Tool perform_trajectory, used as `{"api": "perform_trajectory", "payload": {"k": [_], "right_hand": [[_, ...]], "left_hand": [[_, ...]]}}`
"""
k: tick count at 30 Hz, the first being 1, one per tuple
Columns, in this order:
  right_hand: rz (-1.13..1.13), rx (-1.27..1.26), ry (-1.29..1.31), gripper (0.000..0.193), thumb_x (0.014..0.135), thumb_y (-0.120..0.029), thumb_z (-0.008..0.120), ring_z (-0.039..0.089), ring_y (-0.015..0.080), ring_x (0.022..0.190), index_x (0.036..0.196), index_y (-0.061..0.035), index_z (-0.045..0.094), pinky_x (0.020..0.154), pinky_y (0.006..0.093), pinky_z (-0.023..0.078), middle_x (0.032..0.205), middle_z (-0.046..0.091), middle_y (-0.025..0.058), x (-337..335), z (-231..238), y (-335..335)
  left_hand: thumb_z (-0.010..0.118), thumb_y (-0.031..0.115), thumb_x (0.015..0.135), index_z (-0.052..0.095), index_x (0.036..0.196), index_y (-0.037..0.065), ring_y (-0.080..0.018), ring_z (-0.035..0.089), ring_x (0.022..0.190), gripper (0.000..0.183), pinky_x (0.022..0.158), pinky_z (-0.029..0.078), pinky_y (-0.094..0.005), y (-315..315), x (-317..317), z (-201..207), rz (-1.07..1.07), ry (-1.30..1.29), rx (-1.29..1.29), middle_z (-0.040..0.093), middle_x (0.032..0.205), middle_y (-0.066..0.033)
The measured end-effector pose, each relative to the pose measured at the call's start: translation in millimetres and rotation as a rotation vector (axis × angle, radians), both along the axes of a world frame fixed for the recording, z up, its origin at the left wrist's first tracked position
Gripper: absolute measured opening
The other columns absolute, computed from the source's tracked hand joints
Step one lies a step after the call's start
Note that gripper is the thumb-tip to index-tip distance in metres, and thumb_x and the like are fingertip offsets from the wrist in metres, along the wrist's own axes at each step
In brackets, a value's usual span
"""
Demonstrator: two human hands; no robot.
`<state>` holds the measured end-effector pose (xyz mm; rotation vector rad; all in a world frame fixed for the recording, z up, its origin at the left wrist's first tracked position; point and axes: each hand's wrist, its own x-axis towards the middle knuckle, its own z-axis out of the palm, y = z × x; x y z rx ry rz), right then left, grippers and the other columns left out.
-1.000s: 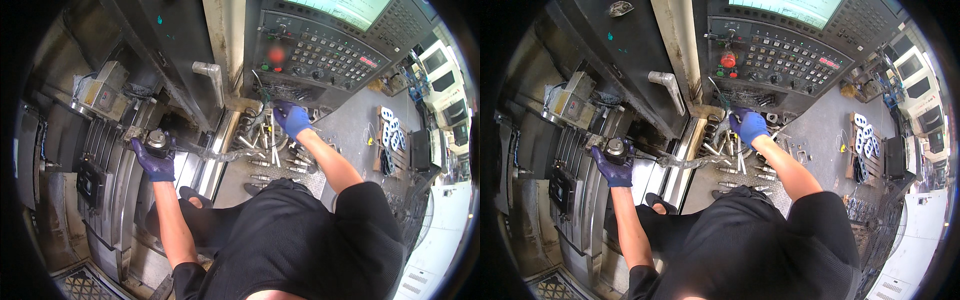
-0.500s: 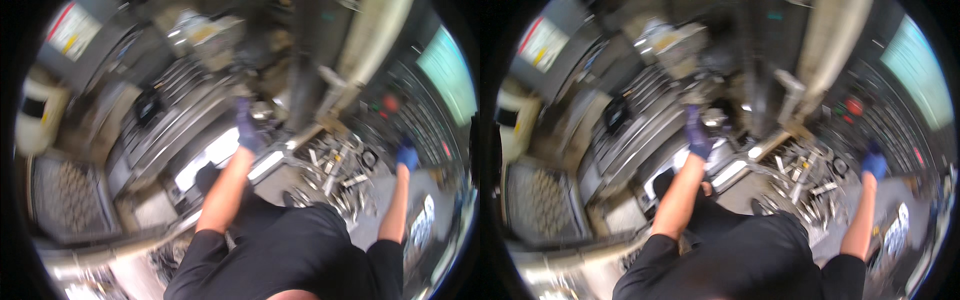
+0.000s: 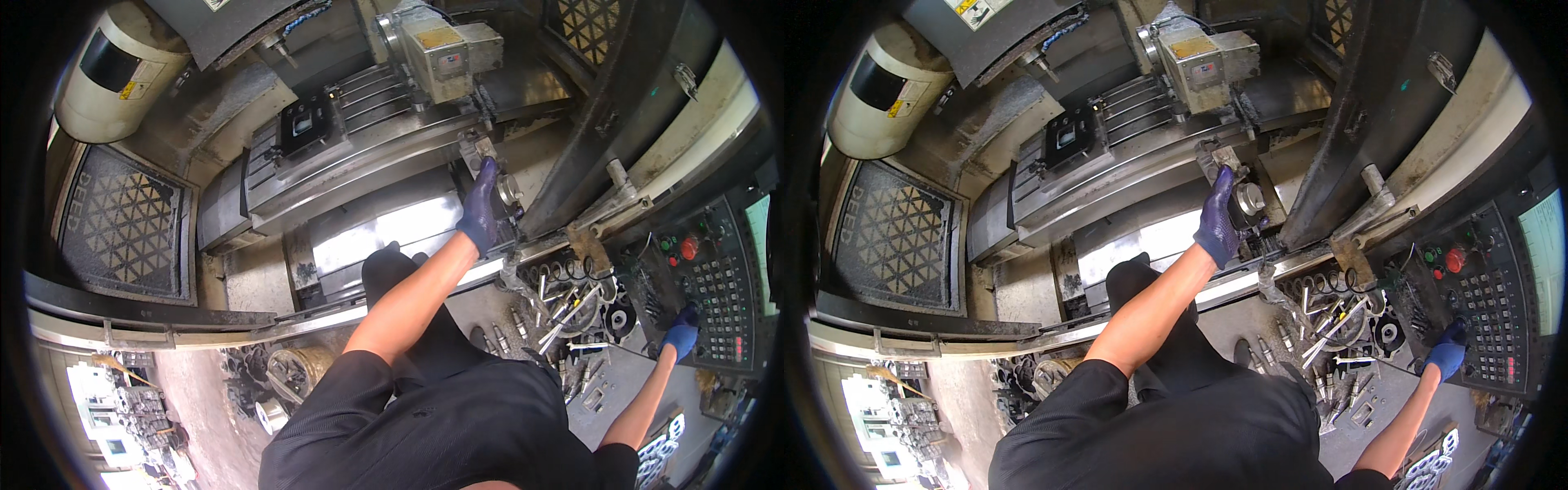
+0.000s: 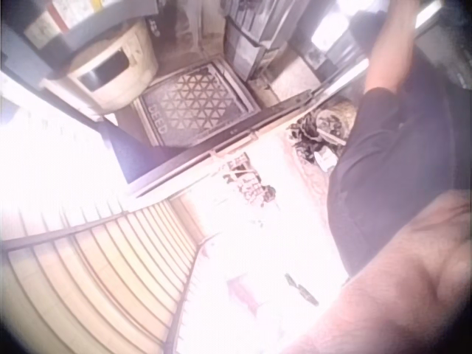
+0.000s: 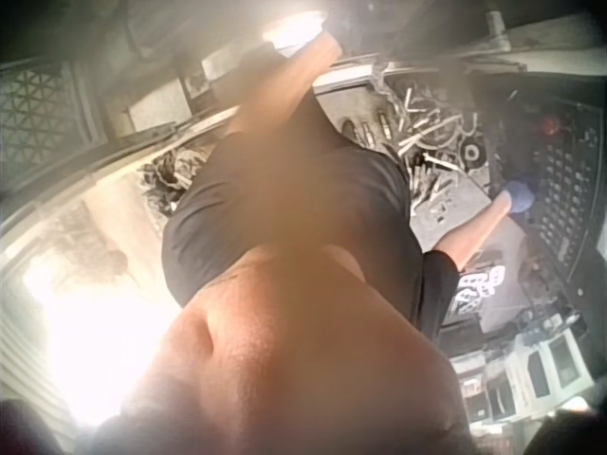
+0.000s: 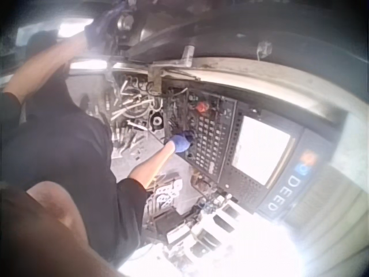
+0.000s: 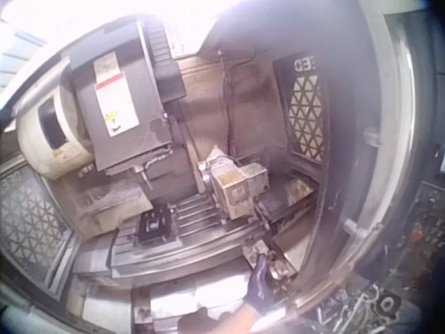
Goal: The person interacts with the control panel of a CNC machine and then places a metal component into the machine for processing.
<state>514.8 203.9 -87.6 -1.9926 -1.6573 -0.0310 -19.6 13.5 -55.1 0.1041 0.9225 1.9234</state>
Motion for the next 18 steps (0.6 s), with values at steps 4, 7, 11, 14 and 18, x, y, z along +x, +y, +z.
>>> {"api": "perform_trajectory", "payload": {"k": [4, 7, 11, 14, 18], "right_hand": [[0.041, -0.033, 0.734, 0.049, 0.095, -0.049, 0.055, 0.066, 0.0263, 0.085, 0.115, -0.0068, 0.067, 0.071, 0.0362, 0.05, 0.102, 0.07, 0.0124, 39.2, -37.7, 24.1], [-0.005, -0.129, 1.227, 0.043, 0.091, -0.048, 0.063, 0.063, 0.0157, 0.076, 0.113, -0.0113, 0.067, 0.062, 0.029, 0.048, 0.094, 0.068, 0.0043, 41.5, -49.7, 40.4], [-0.014, -0.141, 1.285, 0.043, 0.089, -0.05, 0.065, 0.061, 0.0143, 0.069, 0.109, -0.0117, 0.067, 0.057, 0.0272, 0.046, 0.089, 0.068, 0.0033, 39.5, -44.9, 35.7], [0.048, -0.106, 1.29, 0.036, 0.09, -0.048, 0.063, 0.058, 0.0148, 0.057, 0.099, -0.0138, 0.07, 0.051, 0.027, 0.041, 0.075, 0.067, 0.0035, 29.5, -41.4, 28.5], [-0.02, -0.189, 1.276, 0.038, 0.091, -0.049, 0.061, 0.059, 0.0162, 0.059, 0.102, -0.0138, 0.069, 0.051, 0.0281, 0.042, 0.079, 0.068, 0.0038, 50.7, -51.0, 43.4]], "left_hand": [[0.06, 0.048, 0.093, 0.048, 0.14, 0.01, -0.0173, 0.05, 0.122, 0.062, 0.105, 0.038, -0.0371, -0.7, -0.1, 3.8, -0.059, -0.081, 0.041, 0.052, 0.138, -0.0033], [0.059, 0.052, 0.092, 0.054, 0.131, 0.013, -0.0175, 0.057, 0.107, 0.056, 0.091, 0.046, -0.0374, -4.5, 2.5, 8.9, -0.053, -0.058, 0.041, 0.059, 0.122, -0.0034], [0.059, 0.054, 0.091, 0.058, 0.126, 0.015, -0.0181, 0.06, 0.101, 0.052, 0.085, 0.05, -0.038, -2.1, 2.3, 7.0, -0.036, -0.032, 0.042, 0.062, 0.116, -0.0039], [0.061, 0.052, 0.09, 0.057, 0.129, 0.015, -0.0193, 0.057, 0.107, 0.054, 0.09, 0.048, -0.0395, -7.3, 1.4, 11.8, -0.046, -0.073, 0.03, 0.059, 0.124, -0.0048], [0.061, 0.053, 0.09, 0.057, 0.129, 0.016, -0.0193, 0.058, 0.103, 0.054, 0.088, 0.048, -0.0415, -6.6, 2.9, 14.2, -0.065, -0.073, 0.018, 0.059, 0.122, -0.0038]]}}
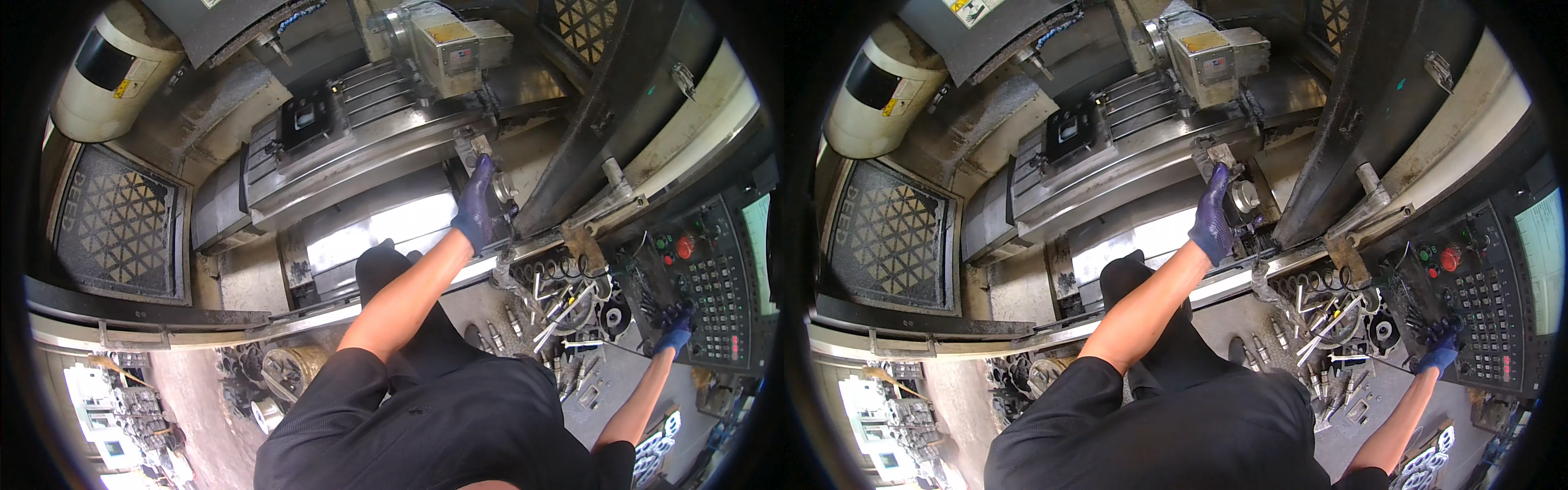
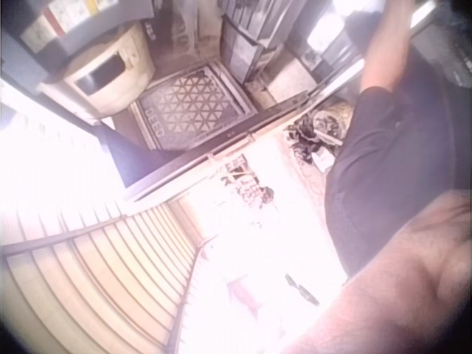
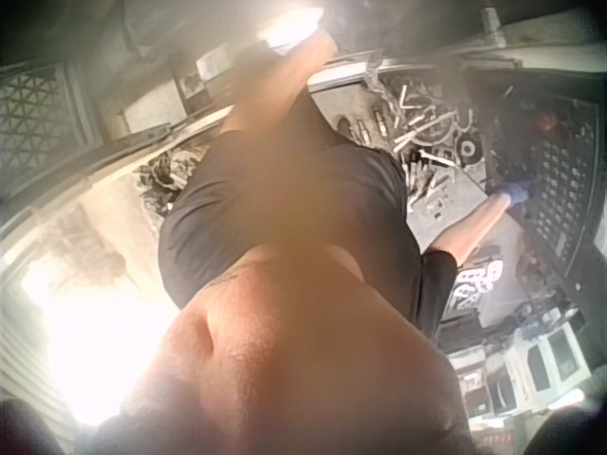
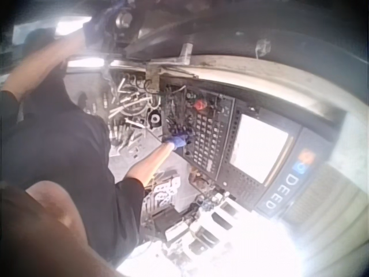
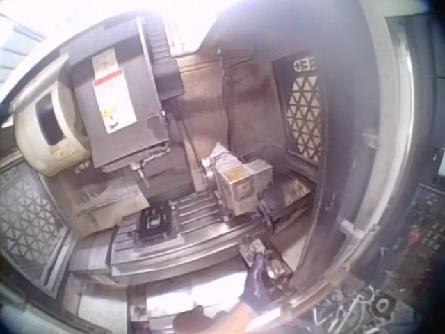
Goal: The person interacts with the control panel of a CNC machine and then places a metal component into the machine for processing.
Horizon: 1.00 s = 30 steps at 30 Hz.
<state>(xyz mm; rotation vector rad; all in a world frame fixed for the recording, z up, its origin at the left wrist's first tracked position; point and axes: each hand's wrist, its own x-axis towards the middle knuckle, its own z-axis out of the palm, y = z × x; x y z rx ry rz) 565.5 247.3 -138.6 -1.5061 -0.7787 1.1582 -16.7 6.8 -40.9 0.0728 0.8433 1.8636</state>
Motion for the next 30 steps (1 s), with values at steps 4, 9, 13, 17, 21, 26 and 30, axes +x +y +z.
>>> {"api": "perform_trajectory", "payload": {"k": [4, 9, 13, 17, 21, 26, 30], "right_hand": [[0.011, 0.009, 0.021, 0.043, 0.09, -0.054, 0.06, 0.058, 0.0162, 0.058, 0.101, -0.0133, 0.068, 0.051, 0.0296, 0.043, 0.077, 0.067, 0.0037, 1.5, -4.1, 3.8], [0.025, -0.03, 0.017, 0.047, 0.088, -0.058, 0.061, 0.058, 0.0154, 0.058, 0.099, -0.0131, 0.068, 0.051, 0.0294, 0.044, 0.074, 0.066, 0.003, 5.2, -1.9, 8.1], [0.004, -0.041, -0.05, 0.05, 0.088, -0.06, 0.06, 0.059, 0.0144, 0.062, 0.104, -0.0134, 0.067, 0.053, 0.0271, 0.042, 0.083, 0.069, 0.0042, -3.0, 1.6, 3.4], [0.015, -0.061, -0.086, 0.053, 0.089, -0.062, 0.058, 0.06, 0.0134, 0.064, 0.107, -0.0135, 0.068, 0.054, 0.0261, 0.041, 0.089, 0.071, 0.004, 4.0, -1.4, 5.8], [0.0, -0.048, -0.108, 0.053, 0.089, -0.062, 0.058, 0.06, 0.0131, 0.064, 0.108, -0.0133, 0.067, 0.053, 0.0257, 0.04, 0.09, 0.071, 0.0038, 1.1, -4.9, 6.4], [0.015, -0.017, -0.095, 0.052, 0.09, -0.058, 0.06, 0.062, 0.0161, 0.067, 0.112, -0.0116, 0.068, 0.059, 0.0277, 0.047, 0.091, 0.07, 0.0047, -8.7, 1.2, -3.9], [0.021, 0.009, -0.09, 0.05, 0.091, -0.059, 0.057, 0.061, 0.0145, 0.064, 0.108, -0.0131, 0.067, 0.054, 0.0262, 0.042, 0.088, 0.071, 0.0043, -16.3, 7.1, -10.8]], "left_hand": [[0.06, 0.054, 0.09, 0.057, 0.126, 0.016, -0.0172, 0.059, 0.098, 0.052, 0.083, 0.049, -0.0408, -2.7, -0.4, 4.8, -0.025, -0.012, 0.012, 0.061, 0.115, -0.0012], [0.054, 0.057, 0.092, 0.056, 0.122, 0.018, -0.0188, 0.066, 0.086, 0.049, 0.075, 0.056, -0.0392, 0.1, -2.8, -1.1, 0.013, 0.082, 0.02, 0.066, 0.101, -0.0041], [0.055, 0.056, 0.092, 0.056, 0.124, 0.017, -0.0196, 0.066, 0.087, 0.05, 0.075, 0.056, -0.0391, -4.7, -1.1, 4.9, -0.008, 0.043, 0.007, 0.066, 0.103, -0.0053], [0.055, 0.055, 0.092, 0.055, 0.126, 0.017, -0.0194, 0.066, 0.09, 0.051, 0.076, 0.056, -0.0384, -5.5, -1.9, 5.6, 0.025, 0.059, 0.045, 0.067, 0.104, -0.0051], [0.056, 0.054, 0.092, 0.054, 0.127, 0.017, -0.0193, 0.066, 0.094, 0.051, 0.078, 0.056, -0.0378, -5.3, -3.3, 7.9, 0.044, 0.051, 0.058, 0.067, 0.106, -0.0048], [0.056, 0.057, 0.091, 0.055, 0.125, 0.017, -0.0189, 0.066, 0.091, 0.052, 0.077, 0.055, -0.0393, -13.6, -3.5, 15.2, 0.013, 0.053, 0.001, 0.066, 0.105, -0.0039], [0.057, 0.059, 0.089, 0.055, 0.124, 0.019, -0.0186, 0.066, 0.089, 0.053, 0.077, 0.054, -0.0406, -15.3, -4.4, 17.7, 0.013, 0.042, -0.043, 0.066, 0.102, -0.0032]]}}
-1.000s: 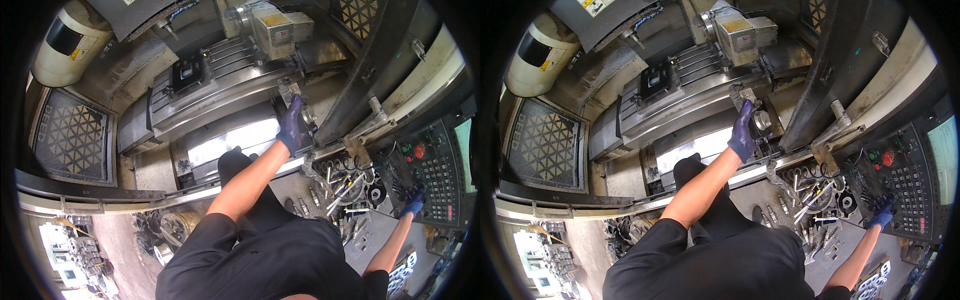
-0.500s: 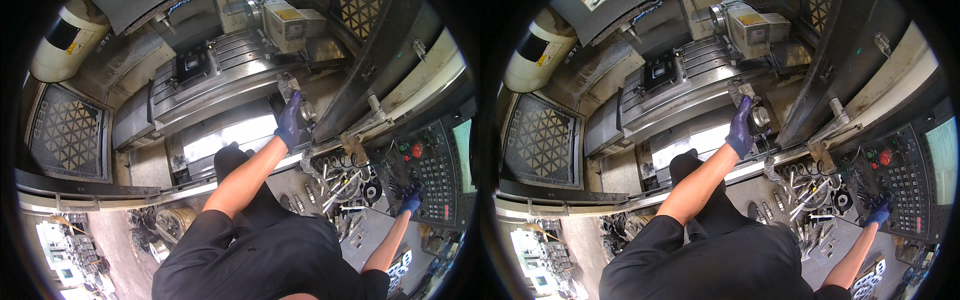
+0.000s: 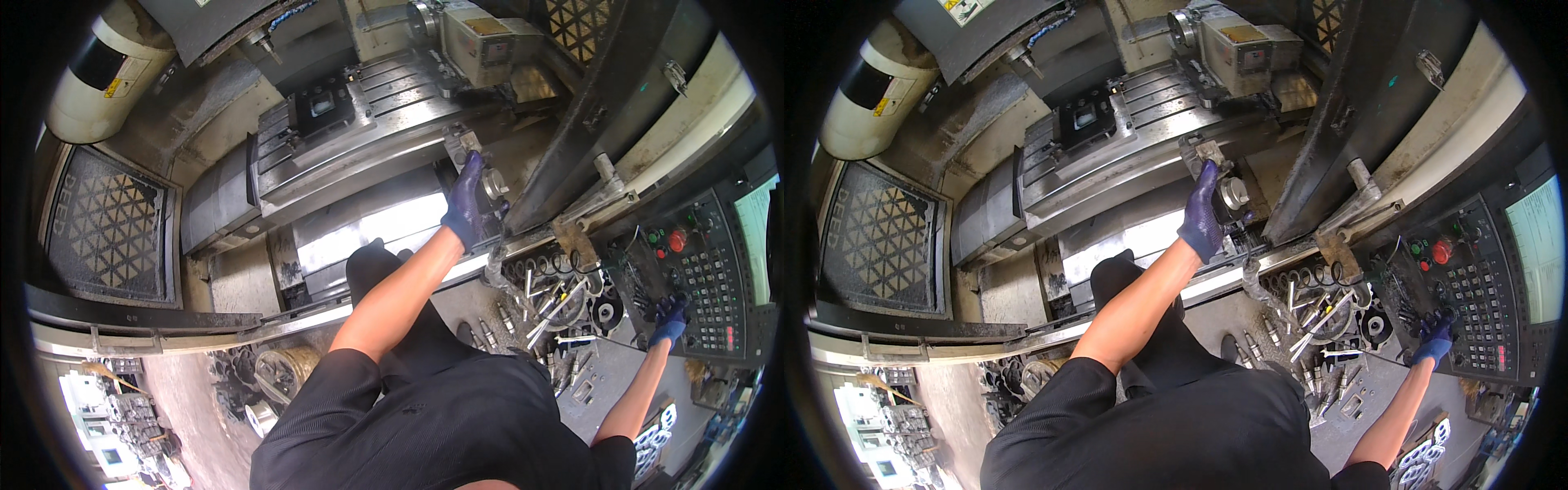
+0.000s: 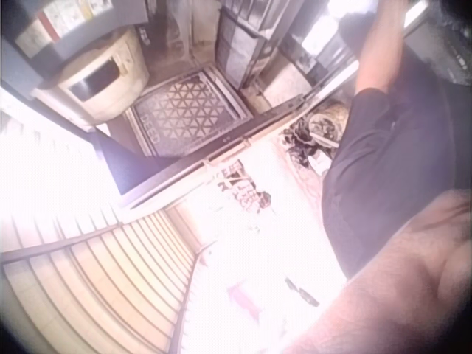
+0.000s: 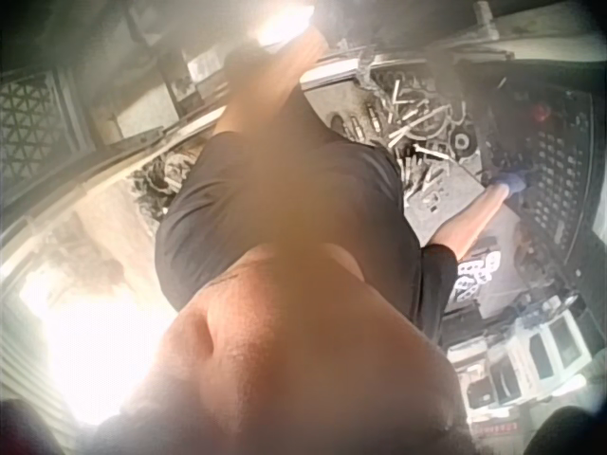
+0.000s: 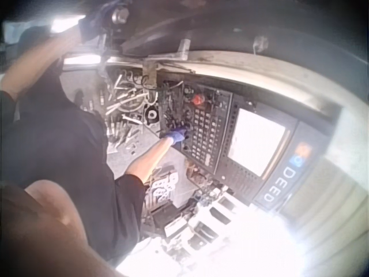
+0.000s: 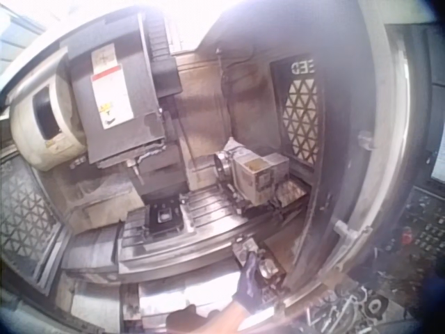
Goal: The person interacts with the control panel of a CNC machine and then places a metal component into the machine for processing.
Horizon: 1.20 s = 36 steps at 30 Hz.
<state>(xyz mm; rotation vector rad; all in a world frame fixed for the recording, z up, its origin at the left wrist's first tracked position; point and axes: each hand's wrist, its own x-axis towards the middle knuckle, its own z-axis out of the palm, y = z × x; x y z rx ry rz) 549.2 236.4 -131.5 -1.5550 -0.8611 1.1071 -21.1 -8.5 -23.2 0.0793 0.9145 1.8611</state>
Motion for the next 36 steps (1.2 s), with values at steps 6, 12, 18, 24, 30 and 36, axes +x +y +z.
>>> {"api": "perform_trajectory", "payload": {"k": [6, 12, 18, 24, 30, 36], "right_hand": [[-0.019, -0.015, -0.028, 0.049, 0.091, -0.057, 0.058, 0.062, 0.0147, 0.065, 0.108, -0.0116, 0.069, 0.055, 0.0271, 0.045, 0.086, 0.07, 0.0037, -7.2, 8.8, -7.9], [-0.043, 0.071, -0.023, 0.048, 0.09, -0.057, 0.06, 0.061, 0.0136, 0.063, 0.105, -0.0126, 0.07, 0.053, 0.0258, 0.044, 0.085, 0.07, 0.0026, -20.2, 17.8, -20.2], [-0.023, 0.023, -0.002, 0.045, 0.092, -0.054, 0.059, 0.061, 0.0129, 0.064, 0.109, -0.0135, 0.067, 0.055, 0.0251, 0.045, 0.087, 0.069, 0.0011, -20.9, 25.4, -25.1], [-0.01, 0.106, -0.304, 0.052, 0.093, -0.055, 0.056, 0.065, 0.0194, 0.068, 0.102, -0.0062, 0.07, 0.057, 0.0326, 0.048, 0.084, 0.071, 0.0076, -7.6, 17.5, -18.1], [-0.058, 0.159, -1.307, 0.051, 0.097, -0.045, 0.05, 0.065, 0.035, 0.084, 0.108, 0.0022, 0.066, 0.074, 0.045, 0.049, 0.094, 0.07, 0.0194, -62.8, 61.8, -60.2], [0.18, 0.313, -1.027, 0.046, 0.096, -0.041, 0.049, 0.06, 0.0446, 0.101, 0.11, -0.0009, 0.066, 0.083, 0.0473, 0.048, 0.109, 0.065, 0.0252, -25.7, 49.6, -62.0]], "left_hand": [[0.06, 0.059, 0.088, 0.053, 0.132, 0.019, -0.0196, 0.059, 0.099, 0.06, 0.082, 0.049, -0.0431, -2.0, -2.7, -1.1, -0.016, -0.007, 0.044, 0.06, 0.117, -0.0016], [0.061, 0.058, 0.087, 0.053, 0.131, 0.018, -0.0203, 0.06, 0.094, 0.06, 0.079, 0.05, -0.0426, -6.5, -5.7, 3.9, -0.007, -0.048, 0.014, 0.061, 0.112, -0.0022], [0.063, 0.059, 0.086, 0.054, 0.129, 0.018, -0.0196, 0.061, 0.091, 0.06, 0.077, 0.05, -0.0415, -13.9, -9.7, 11.3, -0.001, -0.026, 0.041, 0.062, 0.107, -0.0025], [0.063, 0.06, 0.085, 0.055, 0.127, 0.018, -0.0191, 0.061, 0.089, 0.06, 0.078, 0.05, -0.0412, -17.2, -11.0, 16.1, -0.007, -0.013, 0.025, 0.062, 0.103, -0.0021], [0.058, 0.054, 0.091, 0.058, 0.119, 0.017, -0.0188, 0.066, 0.082, 0.046, 0.072, 0.056, -0.0383, -22.9, -13.8, 14.0, 0.039, -0.001, 0.035, 0.065, 0.096, -0.0038], [0.059, 0.058, 0.089, 0.055, 0.125, 0.019, -0.0172, 0.06, 0.09, 0.053, 0.078, 0.05, -0.0385, -24.1, -11.2, 11.6, -0.006, -0.001, 0.05, 0.061, 0.106, -0.0024]]}}
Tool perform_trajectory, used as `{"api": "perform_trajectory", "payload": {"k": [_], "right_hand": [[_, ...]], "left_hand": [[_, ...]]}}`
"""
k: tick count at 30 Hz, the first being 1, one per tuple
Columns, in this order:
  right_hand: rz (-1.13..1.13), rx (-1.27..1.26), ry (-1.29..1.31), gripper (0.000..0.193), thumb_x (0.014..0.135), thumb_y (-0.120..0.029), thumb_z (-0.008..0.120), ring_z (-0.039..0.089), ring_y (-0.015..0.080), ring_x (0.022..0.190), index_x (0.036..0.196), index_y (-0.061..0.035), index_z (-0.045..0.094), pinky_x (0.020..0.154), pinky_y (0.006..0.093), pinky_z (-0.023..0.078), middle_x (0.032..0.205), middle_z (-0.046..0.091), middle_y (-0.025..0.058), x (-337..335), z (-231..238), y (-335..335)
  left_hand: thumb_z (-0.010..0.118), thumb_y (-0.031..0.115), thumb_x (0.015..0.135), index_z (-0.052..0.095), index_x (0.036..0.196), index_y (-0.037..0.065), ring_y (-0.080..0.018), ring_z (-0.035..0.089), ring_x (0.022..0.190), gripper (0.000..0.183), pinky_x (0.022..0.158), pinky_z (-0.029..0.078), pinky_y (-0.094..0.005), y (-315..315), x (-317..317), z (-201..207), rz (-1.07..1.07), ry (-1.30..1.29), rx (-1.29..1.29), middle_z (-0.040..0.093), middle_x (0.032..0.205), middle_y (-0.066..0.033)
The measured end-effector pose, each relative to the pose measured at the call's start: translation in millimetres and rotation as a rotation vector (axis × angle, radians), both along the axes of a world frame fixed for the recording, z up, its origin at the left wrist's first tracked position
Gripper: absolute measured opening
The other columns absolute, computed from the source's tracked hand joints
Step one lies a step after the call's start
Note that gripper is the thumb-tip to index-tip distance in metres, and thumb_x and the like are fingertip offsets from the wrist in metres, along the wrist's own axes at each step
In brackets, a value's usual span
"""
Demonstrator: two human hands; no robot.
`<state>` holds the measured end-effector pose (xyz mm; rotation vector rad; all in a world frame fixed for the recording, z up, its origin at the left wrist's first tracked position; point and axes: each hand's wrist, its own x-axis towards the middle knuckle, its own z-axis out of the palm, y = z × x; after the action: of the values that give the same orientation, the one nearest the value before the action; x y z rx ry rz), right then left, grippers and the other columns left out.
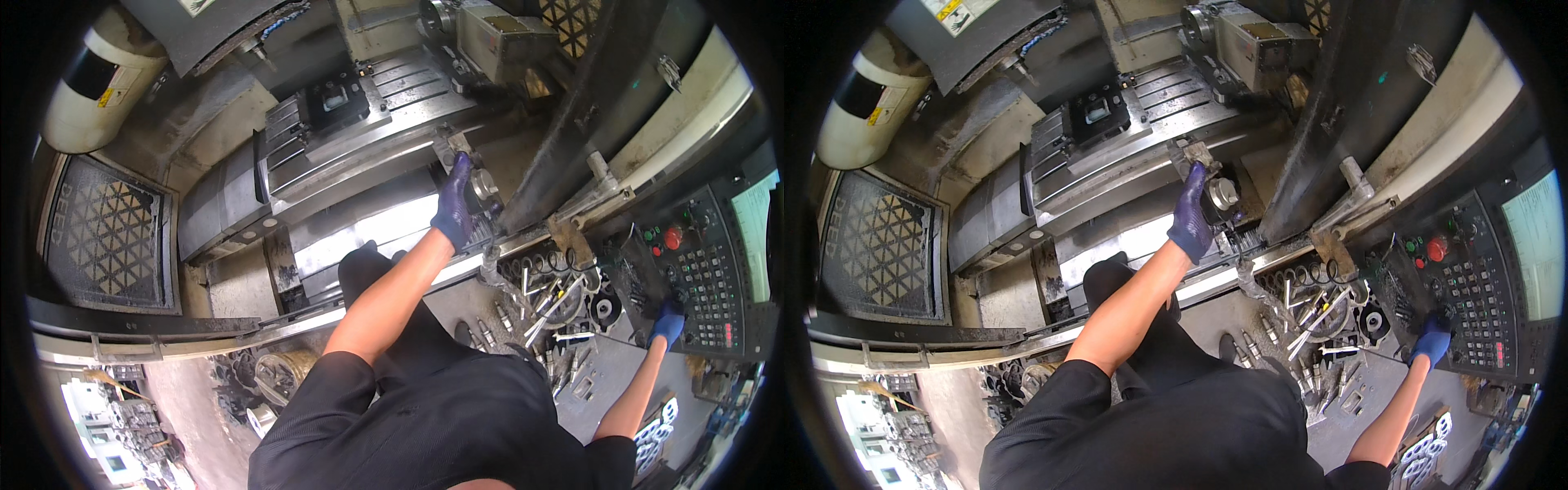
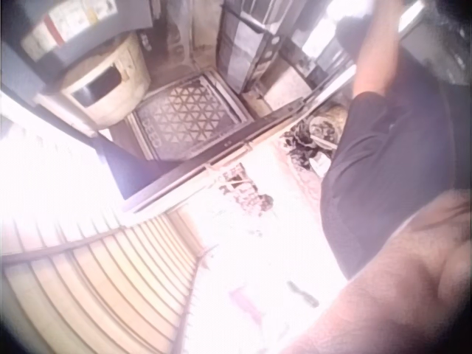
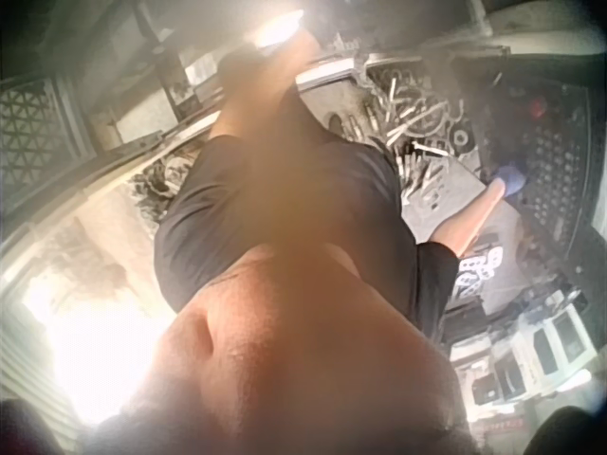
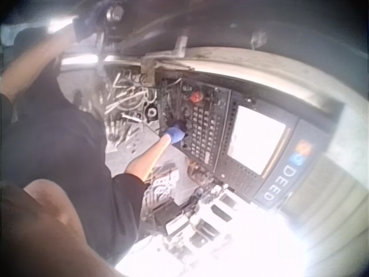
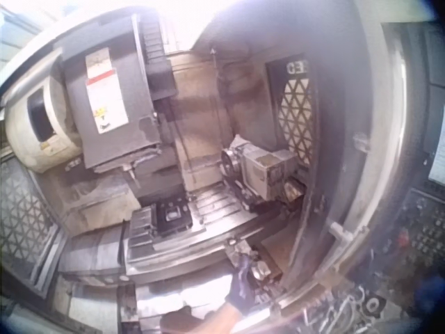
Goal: The person interacts with the control panel of a CNC machine and then places a metal component into the machine for processing.
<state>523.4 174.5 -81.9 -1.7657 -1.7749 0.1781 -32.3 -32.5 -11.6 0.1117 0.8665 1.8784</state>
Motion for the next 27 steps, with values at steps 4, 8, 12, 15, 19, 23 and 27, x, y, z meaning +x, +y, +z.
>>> {"api": "perform_trajectory", "payload": {"k": [4, 8, 12, 15, 19, 23, 27], "right_hand": [[-0.013, 0.002, -0.255, 0.042, 0.097, -0.038, 0.046, 0.063, 0.0434, 0.091, 0.1, -0.0023, 0.068, 0.076, 0.0518, 0.049, 0.098, 0.067, 0.0231, 18.5, 3.5, 9.4], [-0.043, -0.039, -0.313, 0.046, 0.096, -0.047, 0.044, 0.064, 0.0434, 0.087, 0.107, -0.008, 0.067, 0.074, 0.0503, 0.051, 0.095, 0.068, 0.0235, -56.9, 54.0, -29.2], [0.014, -0.159, 0.115, 0.049, 0.09, -0.05, 0.058, 0.063, 0.0416, 0.101, 0.112, -0.0067, 0.067, 0.085, 0.042, 0.05, 0.103, 0.068, 0.023, -106.6, 24.4, -44.7], [0.107, -0.337, 0.28, 0.052, 0.094, -0.051, 0.051, 0.063, 0.0425, 0.098, 0.111, -0.0043, 0.066, 0.081, 0.0437, 0.049, 0.101, 0.067, 0.0237, -142.4, 31.5, -53.6], [0.038, -0.196, 0.46, 0.052, 0.094, -0.05, 0.052, 0.065, 0.0414, 0.093, 0.106, -0.0019, 0.067, 0.076, 0.0433, 0.049, 0.095, 0.069, 0.0235, -170.1, 24.5, -30.3], [-0.124, -0.244, 0.902, 0.048, 0.094, -0.045, 0.053, 0.067, 0.038, 0.091, 0.102, -0.0001, 0.068, 0.075, 0.0419, 0.048, 0.091, 0.07, 0.0218, -166.2, 4.4, 23.1], [-0.021, -0.149, 0.889, 0.046, 0.092, -0.042, 0.056, 0.067, 0.0381, 0.095, 0.107, 0.0, 0.067, 0.077, 0.0406, 0.049, 0.101, 0.07, 0.022, -175.9, 6.5, 1.2]], "left_hand": [[0.053, 0.049, 0.096, 0.057, 0.12, 0.013, -0.0218, 0.066, 0.085, 0.043, 0.075, 0.056, -0.0387, 24.1, -16.0, -44.8, 0.153, 0.195, 0.068, 0.065, 0.1, -0.006], [0.052, 0.043, 0.097, 0.058, 0.111, 0.012, -0.0233, 0.065, 0.083, 0.035, 0.074, 0.055, -0.0417, 12.0, -43.8, -49.4, -0.084, 0.059, 0.221, 0.064, 0.096, -0.0076], [0.054, 0.061, 0.088, 0.058, 0.117, 0.015, -0.0306, 0.063, 0.092, 0.054, 0.082, 0.053, -0.0496, 7.6, -14.5, -1.2, -0.021, -0.033, 0.013, 0.064, 0.106, -0.0107], [0.053, 0.063, 0.088, 0.056, 0.124, 0.016, -0.033, 0.061, 0.099, 0.06, 0.086, 0.051, -0.0516, 15.2, 1.5, 15.5, 0.015, -0.007, -0.132, 0.061, 0.115, -0.0123], [0.053, 0.064, 0.088, 0.053, 0.128, 0.016, -0.0331, 0.06, 0.101, 0.062, 0.088, 0.049, -0.0528, 15.6, -0.8, 5.6, -0.006, 0.013, -0.143, 0.06, 0.119, -0.0123], [0.053, 0.065, 0.087, 0.055, 0.125, 0.017, -0.0332, 0.061, 0.1, 0.062, 0.089, 0.048, -0.0526, 16.4, 1.3, 8.0, 0.008, -0.002, -0.162, 0.061, 0.117, -0.0118], [0.053, 0.065, 0.086, 0.057, 0.122, 0.017, -0.0327, 0.062, 0.096, 0.06, 0.086, 0.049, -0.0519, 12.0, 2.2, 10.9, 0.049, 0.008, -0.199, 0.064, 0.113, -0.0111]]}}
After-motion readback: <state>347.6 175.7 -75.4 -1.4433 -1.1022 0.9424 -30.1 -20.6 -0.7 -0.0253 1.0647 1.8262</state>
